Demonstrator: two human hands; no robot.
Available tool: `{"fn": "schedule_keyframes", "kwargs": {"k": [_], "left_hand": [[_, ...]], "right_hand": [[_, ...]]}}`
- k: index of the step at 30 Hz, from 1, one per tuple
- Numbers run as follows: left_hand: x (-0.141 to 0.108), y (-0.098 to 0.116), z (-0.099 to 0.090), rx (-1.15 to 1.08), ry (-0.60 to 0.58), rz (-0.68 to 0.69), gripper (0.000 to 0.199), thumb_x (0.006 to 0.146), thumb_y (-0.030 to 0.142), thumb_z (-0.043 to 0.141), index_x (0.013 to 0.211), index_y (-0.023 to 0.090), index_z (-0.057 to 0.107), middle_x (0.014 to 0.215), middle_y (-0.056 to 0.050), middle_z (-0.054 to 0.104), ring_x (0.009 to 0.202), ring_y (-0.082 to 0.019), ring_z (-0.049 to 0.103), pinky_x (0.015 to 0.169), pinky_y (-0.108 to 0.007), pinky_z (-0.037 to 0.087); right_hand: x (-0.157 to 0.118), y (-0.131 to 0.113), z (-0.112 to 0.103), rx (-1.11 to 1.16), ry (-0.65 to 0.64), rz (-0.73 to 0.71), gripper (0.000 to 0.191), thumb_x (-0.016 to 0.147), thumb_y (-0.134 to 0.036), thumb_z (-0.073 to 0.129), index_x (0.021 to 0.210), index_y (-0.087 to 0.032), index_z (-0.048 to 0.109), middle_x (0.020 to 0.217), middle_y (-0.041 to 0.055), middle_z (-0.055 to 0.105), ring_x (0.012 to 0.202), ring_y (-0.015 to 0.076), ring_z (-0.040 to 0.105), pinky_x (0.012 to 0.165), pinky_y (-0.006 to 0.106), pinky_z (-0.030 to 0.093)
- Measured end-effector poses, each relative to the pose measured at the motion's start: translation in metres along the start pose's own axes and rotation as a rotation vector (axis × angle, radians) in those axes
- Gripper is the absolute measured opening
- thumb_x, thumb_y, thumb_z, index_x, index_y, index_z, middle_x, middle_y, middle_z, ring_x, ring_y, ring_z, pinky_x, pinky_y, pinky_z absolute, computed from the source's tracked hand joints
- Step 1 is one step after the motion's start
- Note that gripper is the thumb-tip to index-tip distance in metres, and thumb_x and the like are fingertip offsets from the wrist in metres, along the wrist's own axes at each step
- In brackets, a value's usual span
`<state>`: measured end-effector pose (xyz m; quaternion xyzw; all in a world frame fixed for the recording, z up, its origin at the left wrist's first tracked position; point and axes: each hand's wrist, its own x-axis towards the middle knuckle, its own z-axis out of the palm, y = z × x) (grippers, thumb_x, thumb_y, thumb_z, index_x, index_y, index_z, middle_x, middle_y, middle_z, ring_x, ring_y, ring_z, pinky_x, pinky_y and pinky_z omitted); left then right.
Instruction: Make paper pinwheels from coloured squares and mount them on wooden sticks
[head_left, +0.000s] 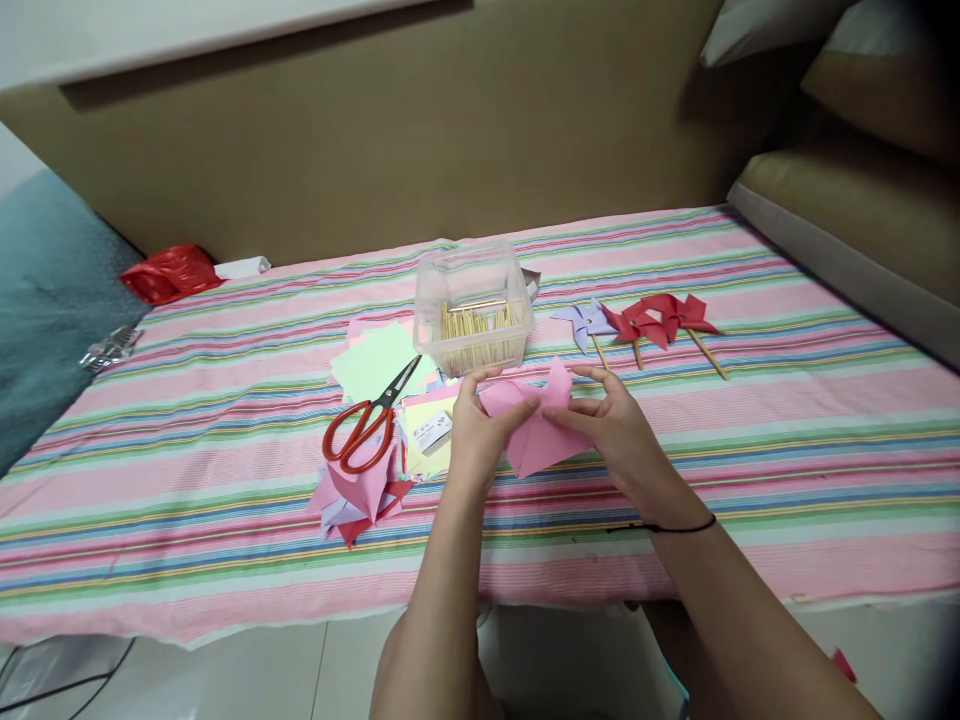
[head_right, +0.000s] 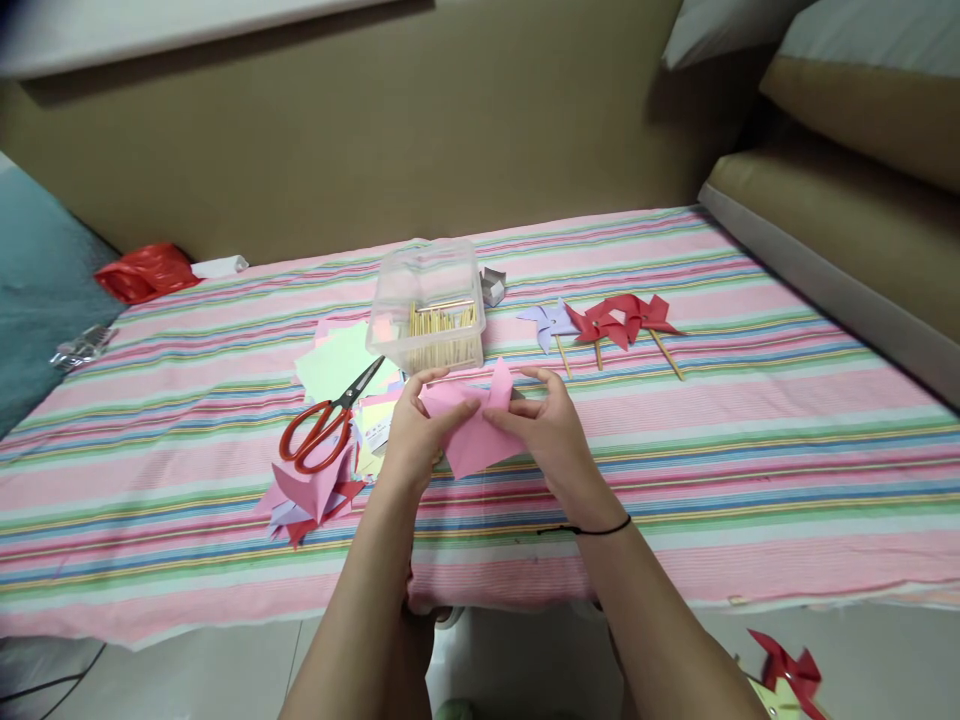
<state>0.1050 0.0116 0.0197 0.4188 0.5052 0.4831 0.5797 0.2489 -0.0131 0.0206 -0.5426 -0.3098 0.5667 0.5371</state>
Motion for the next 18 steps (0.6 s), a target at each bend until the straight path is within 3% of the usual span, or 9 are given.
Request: {"fn": "schedule_keyframes", "kwargs": {"k": [9, 13, 18], "left_hand": [[0.0007, 0.0000, -0.0013, 0.013, -0.046, 0.003, 0.057, 0.060, 0.030, 0.081, 0.109, 0.021, 0.052, 0.085, -0.002, 0.064, 0.070, -0.014, 0.060, 0.060, -0.024, 0.046], [0.0008, 0.0034, -0.0016, -0.052, -0.087, -0.066, 0.059, 0.063, 0.037, 0.079, 0.112, 0.021, 0.050, 0.073, 0.002, 0.064, 0.060, -0.012, 0.059, 0.056, -0.023, 0.044], [0.0054, 0.0054, -0.0075, -0.102, 0.007, -0.037, 0.047, 0.068, 0.039, 0.074, 0.105, 0.019, 0.053, 0.064, 0.005, 0.061, 0.055, -0.009, 0.057, 0.057, -0.020, 0.044]], "right_hand": [[-0.0009, 0.0009, 0.0016, 0.002, 0.022, 0.018, 0.078, 0.052, -0.032, 0.084, 0.118, -0.024, 0.043, 0.074, 0.0018, 0.073, 0.070, 0.0246, 0.070, 0.062, 0.034, 0.053], [0.0009, 0.0017, 0.0009, 0.035, 0.072, -0.007, 0.078, 0.052, -0.030, 0.085, 0.117, -0.023, 0.043, 0.074, 0.0016, 0.073, 0.069, 0.0221, 0.069, 0.063, 0.031, 0.053], [0.0033, 0.0022, -0.0026, 0.088, 0.113, -0.053, 0.077, 0.051, -0.031, 0.086, 0.115, -0.022, 0.045, 0.072, 0.0023, 0.074, 0.065, 0.0205, 0.067, 0.060, 0.030, 0.052]]}}
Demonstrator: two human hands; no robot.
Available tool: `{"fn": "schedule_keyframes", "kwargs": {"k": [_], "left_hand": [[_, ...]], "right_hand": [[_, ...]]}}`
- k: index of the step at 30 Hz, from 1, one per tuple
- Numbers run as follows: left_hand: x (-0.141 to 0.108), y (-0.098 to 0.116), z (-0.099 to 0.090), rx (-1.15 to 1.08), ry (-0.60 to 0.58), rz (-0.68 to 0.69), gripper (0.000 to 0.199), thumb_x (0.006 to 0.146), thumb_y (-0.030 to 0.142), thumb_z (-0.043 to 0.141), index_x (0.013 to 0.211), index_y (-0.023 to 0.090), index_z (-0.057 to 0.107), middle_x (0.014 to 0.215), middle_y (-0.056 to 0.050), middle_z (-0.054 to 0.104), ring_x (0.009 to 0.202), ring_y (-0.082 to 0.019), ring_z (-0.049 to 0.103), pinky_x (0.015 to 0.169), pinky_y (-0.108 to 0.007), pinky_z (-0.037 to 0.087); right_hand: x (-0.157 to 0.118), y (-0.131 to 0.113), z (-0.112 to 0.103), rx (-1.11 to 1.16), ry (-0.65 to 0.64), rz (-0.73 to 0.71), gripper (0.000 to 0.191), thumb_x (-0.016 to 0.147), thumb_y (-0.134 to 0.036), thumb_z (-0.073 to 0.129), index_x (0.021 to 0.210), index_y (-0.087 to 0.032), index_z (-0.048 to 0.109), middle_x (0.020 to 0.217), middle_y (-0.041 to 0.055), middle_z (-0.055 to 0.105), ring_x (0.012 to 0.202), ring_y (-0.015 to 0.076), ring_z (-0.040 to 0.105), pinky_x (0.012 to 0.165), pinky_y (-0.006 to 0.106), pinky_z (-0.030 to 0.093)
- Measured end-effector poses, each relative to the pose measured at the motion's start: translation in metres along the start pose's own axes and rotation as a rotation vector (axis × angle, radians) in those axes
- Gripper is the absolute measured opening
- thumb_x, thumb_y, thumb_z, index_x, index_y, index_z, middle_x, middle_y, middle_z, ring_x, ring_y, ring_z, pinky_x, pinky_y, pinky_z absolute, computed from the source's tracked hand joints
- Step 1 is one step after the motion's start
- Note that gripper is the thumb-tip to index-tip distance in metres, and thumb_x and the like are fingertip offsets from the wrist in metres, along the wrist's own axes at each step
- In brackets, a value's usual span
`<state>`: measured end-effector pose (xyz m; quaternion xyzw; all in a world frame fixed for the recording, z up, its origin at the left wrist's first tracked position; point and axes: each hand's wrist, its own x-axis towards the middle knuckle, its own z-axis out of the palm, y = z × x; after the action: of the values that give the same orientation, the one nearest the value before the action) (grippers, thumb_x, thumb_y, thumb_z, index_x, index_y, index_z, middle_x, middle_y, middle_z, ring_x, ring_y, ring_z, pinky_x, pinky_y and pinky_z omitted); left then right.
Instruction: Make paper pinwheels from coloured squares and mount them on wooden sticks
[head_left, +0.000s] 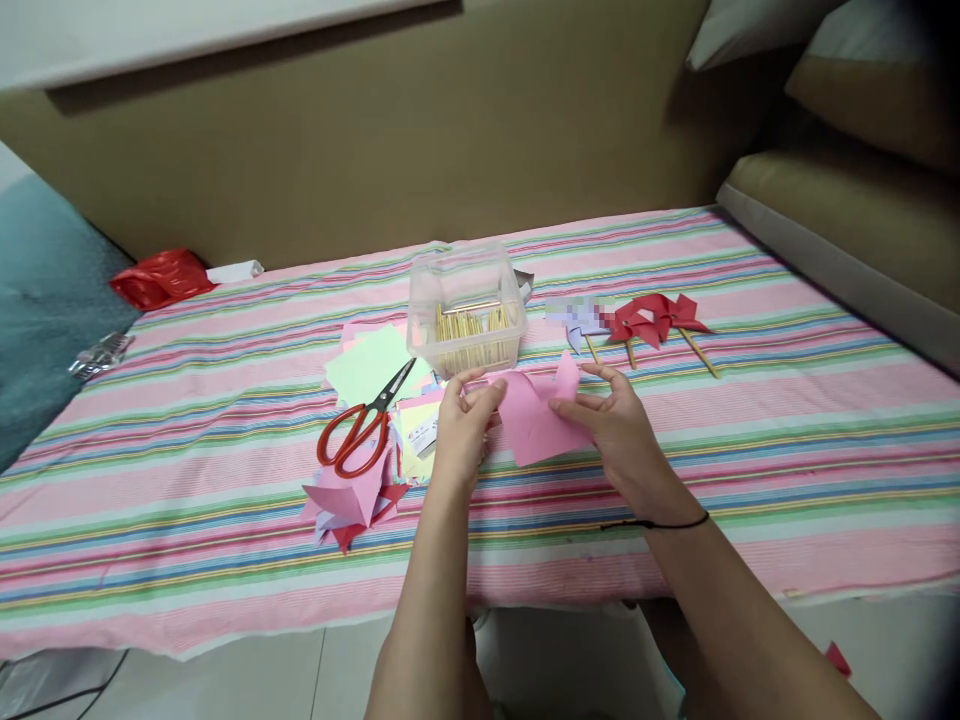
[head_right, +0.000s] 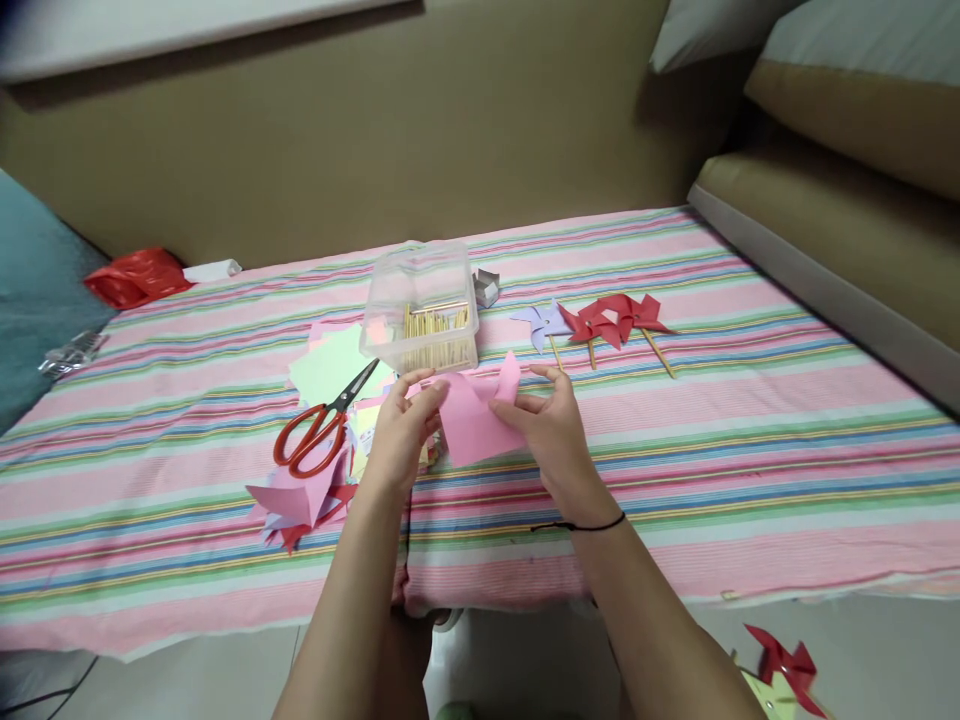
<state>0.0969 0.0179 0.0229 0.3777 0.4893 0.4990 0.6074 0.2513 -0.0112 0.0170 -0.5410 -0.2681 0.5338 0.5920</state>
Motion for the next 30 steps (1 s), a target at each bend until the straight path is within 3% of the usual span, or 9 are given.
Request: {"fn": "schedule_keyframes", "kwargs": {"k": [6, 11, 15, 18, 21, 26, 30], "left_hand": [[0.002, -0.003, -0.002, -0.038, 0.068, 0.038, 0.048, 0.058, 0.028, 0.081, 0.097, 0.017, 0.055, 0.062, 0.003, 0.065, 0.053, -0.008, 0.057, 0.057, -0.019, 0.046], [0.002, 0.003, -0.003, -0.079, 0.126, 0.044, 0.033, 0.070, 0.034, 0.072, 0.091, 0.015, 0.055, 0.070, -0.002, 0.067, 0.059, -0.011, 0.063, 0.058, -0.022, 0.049], [-0.001, 0.006, -0.002, -0.054, 0.042, 0.078, 0.042, 0.067, 0.033, 0.075, 0.099, 0.018, 0.053, 0.085, -0.003, 0.066, 0.068, -0.011, 0.064, 0.059, -0.022, 0.049], [-0.004, 0.002, 0.001, 0.003, -0.073, 0.032, 0.060, 0.060, 0.027, 0.081, 0.108, 0.021, 0.047, 0.084, -0.001, 0.066, 0.070, -0.012, 0.063, 0.062, -0.023, 0.049], [-0.005, -0.003, 0.004, 0.075, -0.126, 0.017, 0.061, 0.061, 0.028, 0.080, 0.111, 0.020, 0.046, 0.081, -0.003, 0.067, 0.068, -0.014, 0.063, 0.060, -0.025, 0.049], [-0.003, -0.009, 0.001, 0.149, -0.086, 0.043, 0.062, 0.059, 0.029, 0.080, 0.111, 0.020, 0.048, 0.083, -0.003, 0.066, 0.068, -0.016, 0.062, 0.059, -0.026, 0.048], [-0.002, -0.009, 0.000, 0.229, 0.030, 0.048, 0.063, 0.052, 0.027, 0.082, 0.106, 0.019, 0.052, 0.079, -0.001, 0.063, 0.064, -0.014, 0.059, 0.058, -0.025, 0.046]], "right_hand": [[0.000, 0.000, 0.000, 0.039, 0.000, -0.009, 0.079, 0.049, -0.031, 0.088, 0.115, -0.021, 0.044, 0.071, 0.0023, 0.074, 0.063, 0.0191, 0.067, 0.059, 0.029, 0.052], [0.001, -0.001, -0.001, 0.055, 0.018, -0.012, 0.082, 0.048, -0.030, 0.088, 0.116, -0.022, 0.043, 0.071, 0.0010, 0.073, 0.063, 0.0183, 0.066, 0.060, 0.028, 0.052], [0.002, -0.001, -0.002, 0.057, 0.009, -0.015, 0.080, 0.048, -0.030, 0.088, 0.114, -0.022, 0.043, 0.071, 0.0009, 0.073, 0.063, 0.0179, 0.066, 0.060, 0.028, 0.052], [0.001, 0.000, -0.001, 0.016, -0.040, 0.002, 0.080, 0.050, -0.031, 0.087, 0.116, -0.023, 0.042, 0.072, 0.0019, 0.074, 0.063, 0.0192, 0.067, 0.060, 0.030, 0.052], [0.000, 0.002, 0.001, -0.034, -0.088, 0.016, 0.079, 0.052, -0.032, 0.085, 0.117, -0.023, 0.042, 0.072, 0.0019, 0.074, 0.064, 0.0198, 0.067, 0.060, 0.030, 0.052], [-0.001, 0.005, 0.002, -0.097, -0.104, -0.003, 0.078, 0.054, -0.035, 0.084, 0.118, -0.024, 0.041, 0.071, 0.0012, 0.073, 0.068, 0.0213, 0.068, 0.061, 0.030, 0.050], [0.000, 0.007, 0.000, -0.133, -0.125, -0.019, 0.079, 0.056, -0.035, 0.084, 0.121, -0.025, 0.040, 0.073, 0.0014, 0.073, 0.070, 0.0215, 0.068, 0.063, 0.030, 0.050]]}}
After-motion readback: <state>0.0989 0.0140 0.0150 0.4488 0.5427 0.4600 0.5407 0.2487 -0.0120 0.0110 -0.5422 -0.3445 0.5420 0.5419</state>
